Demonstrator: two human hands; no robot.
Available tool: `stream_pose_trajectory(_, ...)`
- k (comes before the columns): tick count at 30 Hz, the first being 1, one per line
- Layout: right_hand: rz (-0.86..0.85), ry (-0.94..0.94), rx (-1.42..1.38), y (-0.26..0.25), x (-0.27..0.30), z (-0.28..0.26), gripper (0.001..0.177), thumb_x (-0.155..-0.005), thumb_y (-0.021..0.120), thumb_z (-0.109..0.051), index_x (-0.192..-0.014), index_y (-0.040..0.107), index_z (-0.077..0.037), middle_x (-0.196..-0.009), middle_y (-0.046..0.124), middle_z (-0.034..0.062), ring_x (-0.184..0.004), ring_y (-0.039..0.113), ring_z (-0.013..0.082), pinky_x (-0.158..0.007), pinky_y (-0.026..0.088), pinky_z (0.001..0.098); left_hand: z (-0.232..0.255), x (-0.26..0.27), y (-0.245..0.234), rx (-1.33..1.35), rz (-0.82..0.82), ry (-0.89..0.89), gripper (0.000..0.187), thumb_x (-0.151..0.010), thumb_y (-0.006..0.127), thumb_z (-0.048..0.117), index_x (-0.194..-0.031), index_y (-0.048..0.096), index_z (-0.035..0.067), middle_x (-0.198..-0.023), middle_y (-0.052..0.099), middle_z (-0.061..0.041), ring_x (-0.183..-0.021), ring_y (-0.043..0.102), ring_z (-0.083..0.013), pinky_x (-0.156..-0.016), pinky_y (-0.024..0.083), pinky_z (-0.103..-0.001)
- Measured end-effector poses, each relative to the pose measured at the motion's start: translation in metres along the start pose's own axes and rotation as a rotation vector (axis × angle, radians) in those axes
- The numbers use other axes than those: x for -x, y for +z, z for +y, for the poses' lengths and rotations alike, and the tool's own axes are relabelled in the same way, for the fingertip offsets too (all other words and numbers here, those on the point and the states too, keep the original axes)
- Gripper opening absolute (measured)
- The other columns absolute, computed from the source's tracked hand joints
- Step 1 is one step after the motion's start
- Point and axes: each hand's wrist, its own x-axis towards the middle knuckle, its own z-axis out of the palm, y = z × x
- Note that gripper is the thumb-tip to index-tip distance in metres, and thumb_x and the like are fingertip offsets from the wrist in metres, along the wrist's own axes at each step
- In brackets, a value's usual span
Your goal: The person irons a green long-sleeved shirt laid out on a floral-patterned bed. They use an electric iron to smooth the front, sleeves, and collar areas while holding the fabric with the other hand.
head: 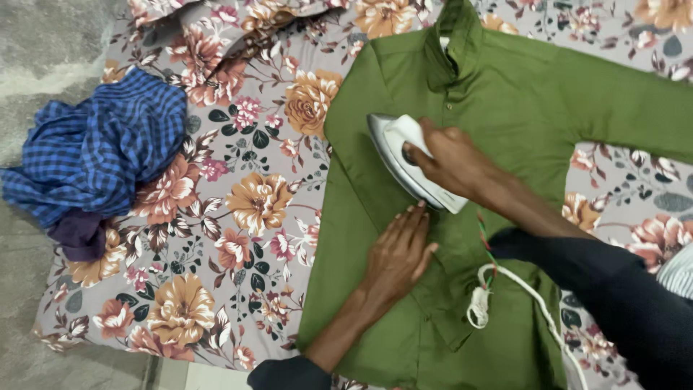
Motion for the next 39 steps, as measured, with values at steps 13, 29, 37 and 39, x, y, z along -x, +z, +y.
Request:
stream_pose_trajectory(13, 0.015, 0.047, 0.055, 0.052, -0.072, 0.024, 0.047, -0.106, 0.054, -0.035, -0.117, 0.051, 0.010, -0.086, 0.066, 0.0385, -0.088, 0.066, 0.0585, -0.076, 0.055, 0.0603, 0.039, -0.004, -0.023, -0.207, -0.584, -0.081, 0.159, -0.035, 0.096, 0.056, -0.163, 0.021, -0.003, -0.168, 0.009, -0.027, -0.157, 0.012, -0.0378, -0.127, 0.009, -0.048)
stream_pose_trajectory(29, 0.105, 0.149, 0.076, 0.049, -0.125, 0.021, 0.048, -0.105, 0.055, -0.035, -0.117, 0.053, 0.011, -0.096, 0.066, 0.0407, -0.096, 0.065, 0.0591, -0.084, 0.054, 0.0616, 0.035, -0.002, -0.022, -0.192, -0.590, -0.043, 0.155, -0.036, 0.098, 0.053, -0.159, 0.023, -0.004, -0.166, 0.015, -0.029, -0.157, 0.011, -0.0423, -0.127, 0.007, -0.054)
stream_pose_trajectory(37, 0.145, 0.100, 0.095, 0.057, -0.126, 0.038, 0.048, -0.104, 0.059, -0.032, -0.117, 0.052, 0.014, -0.091, 0.066, 0.0419, -0.090, 0.065, 0.0603, -0.079, 0.054, 0.0613, 0.034, -0.001, -0.020, -0.182, -0.574, -0.055, 0.161, -0.038, 0.099, 0.051, -0.162, 0.013, -0.004, -0.166, 0.018, -0.029, -0.157, 0.013, -0.0410, -0.127, 0.008, -0.052)
stream_pose_trajectory(39, 0.157, 0.073, 0.115, 0.054, -0.130, 0.039, 0.048, -0.104, 0.059, -0.032, -0.117, 0.052, 0.014, -0.092, 0.066, 0.0404, -0.089, 0.065, 0.0598, -0.077, 0.055, 0.0614, 0.035, -0.003, -0.020, -0.187, -0.608, -0.056, 0.163, -0.038, 0.099, 0.052, -0.161, 0.010, -0.005, -0.166, 0.017, -0.030, -0.157, 0.011, -0.0412, -0.126, 0.007, -0.052)
